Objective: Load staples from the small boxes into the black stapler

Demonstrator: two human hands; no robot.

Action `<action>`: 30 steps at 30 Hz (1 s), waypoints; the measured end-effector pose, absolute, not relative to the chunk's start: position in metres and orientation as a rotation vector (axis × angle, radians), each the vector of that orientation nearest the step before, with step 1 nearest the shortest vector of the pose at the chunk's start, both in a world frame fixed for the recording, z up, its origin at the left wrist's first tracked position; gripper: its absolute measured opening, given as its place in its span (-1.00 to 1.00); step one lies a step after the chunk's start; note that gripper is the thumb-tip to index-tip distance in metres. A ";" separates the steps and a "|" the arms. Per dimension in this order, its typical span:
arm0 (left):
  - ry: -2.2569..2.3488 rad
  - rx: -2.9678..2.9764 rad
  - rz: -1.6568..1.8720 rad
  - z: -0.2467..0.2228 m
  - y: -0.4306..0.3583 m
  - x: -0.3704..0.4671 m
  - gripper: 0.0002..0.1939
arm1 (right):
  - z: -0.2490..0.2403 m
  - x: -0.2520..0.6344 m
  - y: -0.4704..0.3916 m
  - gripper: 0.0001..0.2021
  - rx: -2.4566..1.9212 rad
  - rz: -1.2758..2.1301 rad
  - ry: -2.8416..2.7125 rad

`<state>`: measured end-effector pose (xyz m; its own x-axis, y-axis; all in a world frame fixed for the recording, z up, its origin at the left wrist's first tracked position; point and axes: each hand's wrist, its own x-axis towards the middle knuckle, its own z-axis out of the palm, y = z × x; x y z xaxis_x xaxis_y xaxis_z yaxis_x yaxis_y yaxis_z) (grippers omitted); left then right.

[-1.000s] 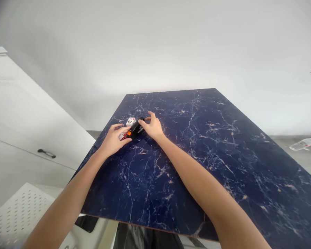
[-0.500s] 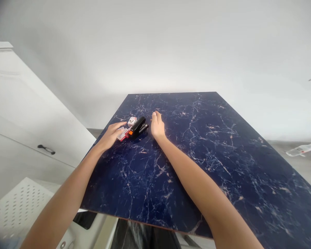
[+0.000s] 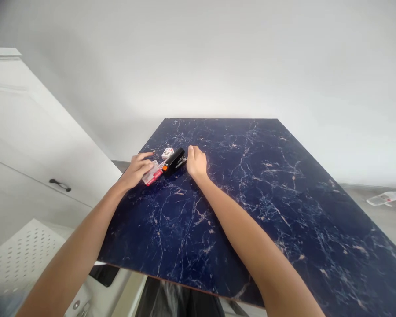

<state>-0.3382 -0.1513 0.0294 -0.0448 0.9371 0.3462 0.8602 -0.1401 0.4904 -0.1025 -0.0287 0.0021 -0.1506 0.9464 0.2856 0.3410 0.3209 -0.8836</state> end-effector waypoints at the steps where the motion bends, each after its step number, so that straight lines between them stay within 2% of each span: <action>1: 2.006 2.081 0.937 0.027 -0.151 -0.339 -0.62 | 0.002 -0.103 -0.028 -0.46 -1.186 0.807 -1.702; 4: 2.075 2.100 0.960 0.015 -0.143 -0.337 -0.52 | 0.005 -0.102 -0.031 -0.47 -1.166 0.819 -1.786; 8: 2.071 2.136 0.826 0.006 -0.118 -0.327 -0.40 | 0.010 -0.102 -0.037 -0.50 -1.051 0.877 -1.924; 12: 1.976 2.114 0.757 0.013 -0.099 -0.310 -0.40 | 0.014 -0.107 -0.039 -0.48 -1.113 0.828 -2.020; 16: 1.899 2.118 0.777 0.020 -0.106 -0.283 -0.37 | 0.020 -0.099 -0.046 -0.50 -1.267 0.587 -2.057; 21: 1.704 2.181 0.675 0.017 -0.139 -0.226 -0.38 | 0.023 -0.027 -0.083 -0.53 -1.201 0.460 -2.079; 26: 1.501 2.244 0.620 0.019 -0.161 -0.196 -0.34 | 0.016 0.050 -0.111 -0.44 -1.082 0.853 -1.969; 30: 1.499 2.253 0.583 0.024 -0.158 -0.231 -0.44 | 0.021 0.065 -0.099 -0.67 -0.847 1.177 -1.987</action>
<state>-0.2306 -0.1582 0.0245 0.3478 0.9280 0.1332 0.7743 -0.3645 0.5173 0.0652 -0.0987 0.0209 -0.5660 0.7956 0.2162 0.1925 0.3825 -0.9037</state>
